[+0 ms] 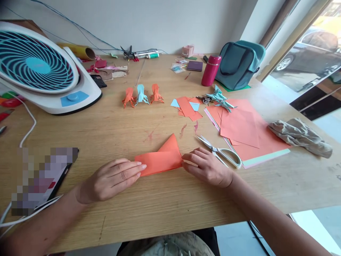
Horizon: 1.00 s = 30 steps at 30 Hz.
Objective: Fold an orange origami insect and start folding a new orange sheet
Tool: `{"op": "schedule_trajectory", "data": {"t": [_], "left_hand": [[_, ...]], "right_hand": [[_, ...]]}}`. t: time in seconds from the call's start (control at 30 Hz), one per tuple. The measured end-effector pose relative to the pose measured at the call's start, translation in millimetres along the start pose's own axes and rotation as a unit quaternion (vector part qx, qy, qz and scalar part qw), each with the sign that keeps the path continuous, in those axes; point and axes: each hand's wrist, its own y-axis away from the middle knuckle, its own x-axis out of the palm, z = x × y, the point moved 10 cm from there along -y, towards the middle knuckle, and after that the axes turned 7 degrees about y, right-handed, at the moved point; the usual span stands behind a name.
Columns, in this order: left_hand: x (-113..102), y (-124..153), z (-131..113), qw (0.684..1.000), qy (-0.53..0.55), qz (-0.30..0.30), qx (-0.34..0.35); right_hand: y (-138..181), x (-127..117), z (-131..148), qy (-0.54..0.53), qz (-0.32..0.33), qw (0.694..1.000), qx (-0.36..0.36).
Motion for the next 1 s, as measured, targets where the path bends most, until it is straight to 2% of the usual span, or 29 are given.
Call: {"op": "schedule_trajectory", "data": {"t": [0.13,0.3,0.47,0.67,0.83,1.0], "left_hand": [[21,6,-8,0.999,0.034,0.036,0.017],[38,18,-11,0.996,0.065,0.067,0.014],[40,21,-12,0.994,0.057,0.091,-0.004],[47,17,-13,0.987,0.020,0.151,-0.043],[52,15,-14,0.984,-0.020,0.151,-0.097],[57,12,-14,0.979,-0.014,0.167,-0.115]], "right_hand": [[5,12,9,-0.002,0.046,0.998,-0.044],[8,20,14,-0.028,0.103,0.992,-0.067],[12,26,10,-0.049,0.136,0.988,-0.046],[21,31,9,-0.080,0.161,0.983,-0.020],[25,33,7,-0.098,0.177,0.979,-0.008],[28,34,2,-0.141,0.192,0.971,0.013]]}}
